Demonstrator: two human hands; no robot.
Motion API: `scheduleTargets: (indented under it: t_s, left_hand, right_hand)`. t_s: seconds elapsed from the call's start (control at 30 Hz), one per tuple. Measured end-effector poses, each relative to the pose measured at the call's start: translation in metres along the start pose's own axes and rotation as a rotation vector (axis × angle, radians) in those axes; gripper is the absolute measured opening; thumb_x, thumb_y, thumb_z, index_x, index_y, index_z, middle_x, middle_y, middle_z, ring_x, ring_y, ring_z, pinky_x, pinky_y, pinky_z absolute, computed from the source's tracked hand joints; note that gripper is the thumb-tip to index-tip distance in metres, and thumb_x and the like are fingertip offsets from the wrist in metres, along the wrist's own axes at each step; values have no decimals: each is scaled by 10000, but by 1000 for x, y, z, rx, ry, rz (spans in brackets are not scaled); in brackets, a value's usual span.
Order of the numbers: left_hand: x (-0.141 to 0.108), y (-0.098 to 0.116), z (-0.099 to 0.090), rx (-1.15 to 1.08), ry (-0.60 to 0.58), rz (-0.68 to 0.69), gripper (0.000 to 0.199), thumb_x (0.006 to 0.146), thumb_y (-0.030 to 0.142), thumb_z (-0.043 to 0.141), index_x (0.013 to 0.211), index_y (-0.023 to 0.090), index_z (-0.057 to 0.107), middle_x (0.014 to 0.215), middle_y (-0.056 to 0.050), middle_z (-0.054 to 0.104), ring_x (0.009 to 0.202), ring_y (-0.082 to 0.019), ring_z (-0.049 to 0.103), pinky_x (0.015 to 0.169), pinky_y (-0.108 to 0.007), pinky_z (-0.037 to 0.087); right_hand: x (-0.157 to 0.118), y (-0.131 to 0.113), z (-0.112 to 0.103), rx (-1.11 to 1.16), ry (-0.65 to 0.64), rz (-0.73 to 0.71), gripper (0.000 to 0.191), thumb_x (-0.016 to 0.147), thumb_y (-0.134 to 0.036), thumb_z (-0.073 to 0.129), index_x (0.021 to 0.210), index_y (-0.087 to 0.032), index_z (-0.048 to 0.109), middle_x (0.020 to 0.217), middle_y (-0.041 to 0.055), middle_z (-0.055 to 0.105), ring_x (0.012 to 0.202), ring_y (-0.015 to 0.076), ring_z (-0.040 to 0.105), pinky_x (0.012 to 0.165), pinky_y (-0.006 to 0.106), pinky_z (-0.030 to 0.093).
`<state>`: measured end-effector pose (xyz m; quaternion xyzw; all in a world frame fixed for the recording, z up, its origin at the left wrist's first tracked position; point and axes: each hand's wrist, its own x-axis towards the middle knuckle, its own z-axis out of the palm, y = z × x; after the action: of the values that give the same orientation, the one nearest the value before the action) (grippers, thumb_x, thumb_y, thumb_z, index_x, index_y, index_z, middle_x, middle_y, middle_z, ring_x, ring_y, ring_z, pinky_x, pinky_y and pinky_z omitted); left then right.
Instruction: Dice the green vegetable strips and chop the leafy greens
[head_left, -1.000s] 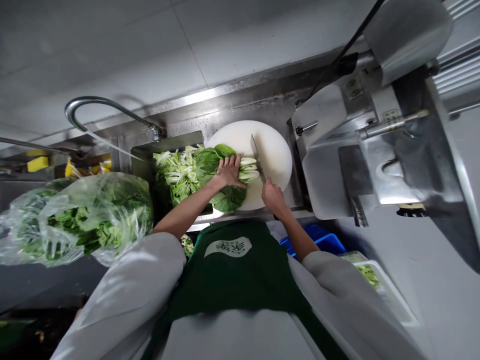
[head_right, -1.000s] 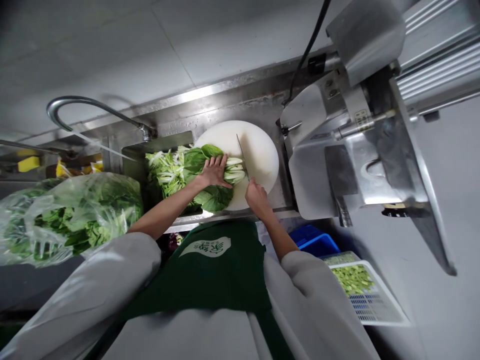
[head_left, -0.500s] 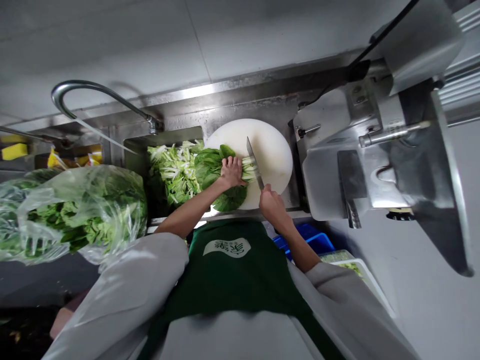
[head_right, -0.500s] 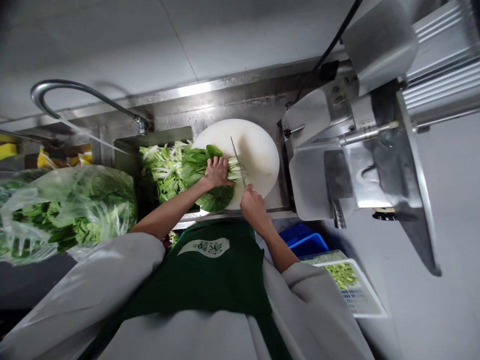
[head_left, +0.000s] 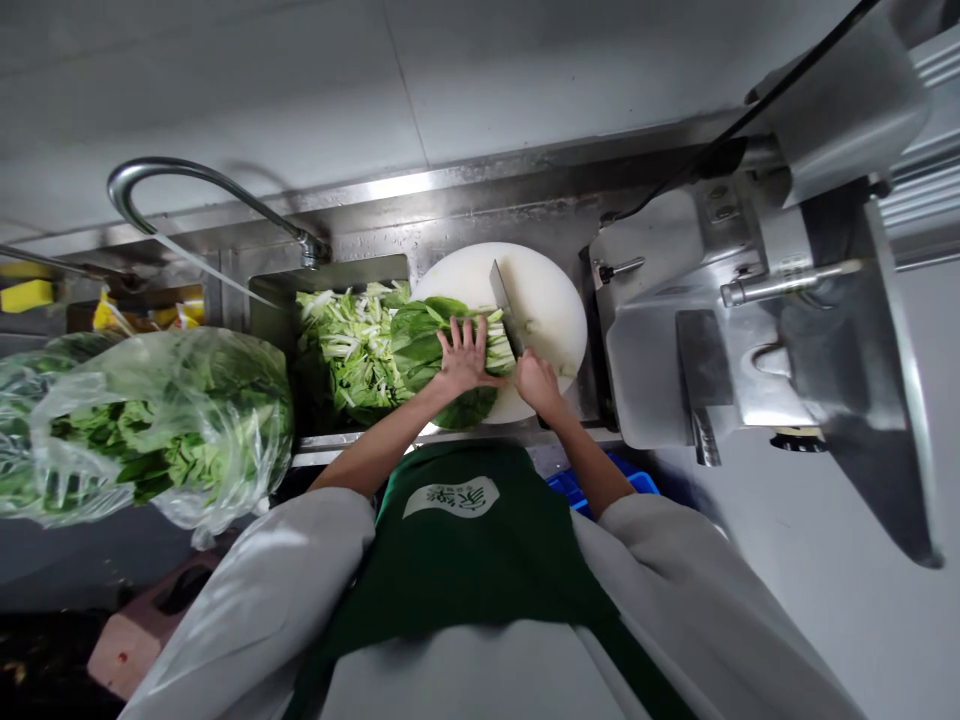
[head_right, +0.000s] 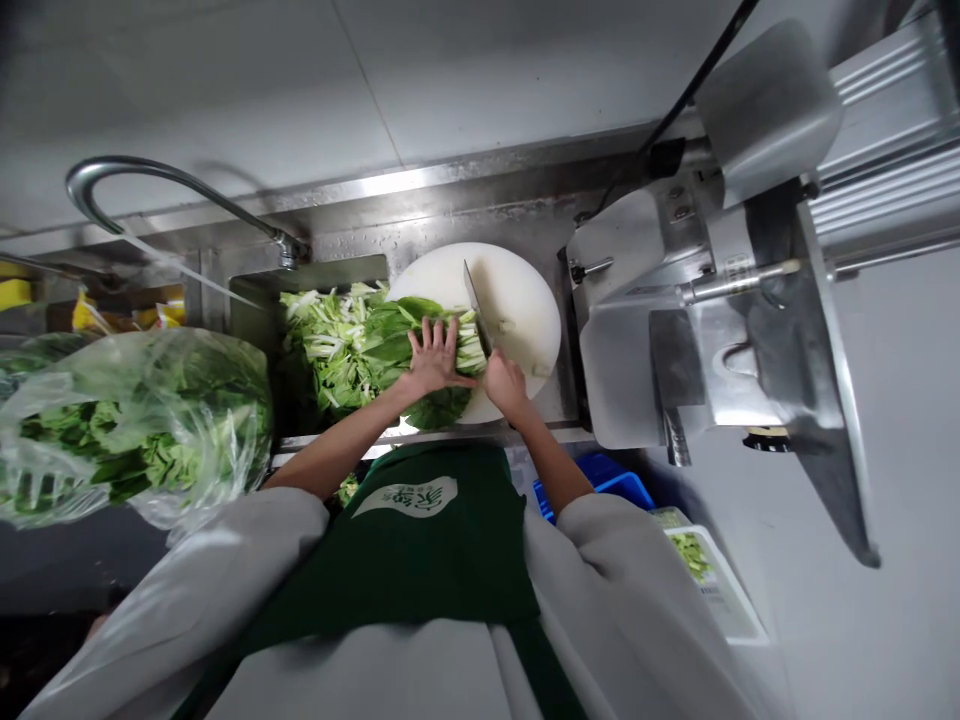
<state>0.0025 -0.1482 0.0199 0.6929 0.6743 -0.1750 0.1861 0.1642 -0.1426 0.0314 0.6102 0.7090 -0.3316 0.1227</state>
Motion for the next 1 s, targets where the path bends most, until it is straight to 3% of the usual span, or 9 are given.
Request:
scheduleTargets:
  t_s: [0.17,0.37,0.57,0.7,0.83,0.9,1.0]
  left_hand:
    - [-9,6,10,61,78,-24,1315,687,631,787,1661,155,42,1693,-226,90,1545,-491,37,1198,-697,89]
    - [9,-17,-4,62,43,-44,1195,737,524,783,1659,176,107,1659,-217,236,1528,-437,187,1217,-630,158]
    - [5,-47,-16,113,45,-109,1112,762,498,744,1654,202,149,1634,-201,297,1509,-409,246,1216,-620,190]
    - [5,-56,-25,123,-12,-96,1206,745,625,720,1660,186,68,1681,-212,166,1536,-459,128,1195,-683,156]
    - [15,-44,-45,98,-51,-55,1249,738,730,687,1661,174,55,1705,-205,-14,1544,-492,-39,1165,-725,157]
    - [26,-27,-55,56,32,16,1062,850,696,587,1658,187,122,1711,-171,29,1564,-434,-29,1200,-671,154]
    - [51,14,-63,-39,125,44,782,1004,567,368,1634,127,222,1681,-183,191,1568,-348,115,1241,-542,189]
  right_hand:
    - [-8,15,-21,2,50,-16,345,1070,-285,303,1228,-115,558,1086,177,716,1050,269,685,892,327,465]
    - [-61,59,-44,-43,211,115,417,1058,-328,271,1246,-77,546,958,183,706,906,297,677,807,350,450]
    - [-88,106,-28,-102,206,259,380,1059,-312,272,1216,-101,547,905,172,714,853,291,693,765,353,453]
    - [-84,111,-9,-98,141,271,321,1067,-295,314,1204,-115,542,945,180,727,904,287,718,792,346,468]
    - [-80,104,6,-76,96,241,347,1074,-289,289,1257,-101,516,961,190,736,925,295,726,803,356,484]
    - [-79,102,9,-72,89,218,373,1074,-289,276,1293,-87,500,970,200,736,929,308,725,796,366,489]
    - [-77,103,10,-75,101,210,367,1069,-286,287,1283,-85,507,974,205,736,926,318,727,786,369,490]
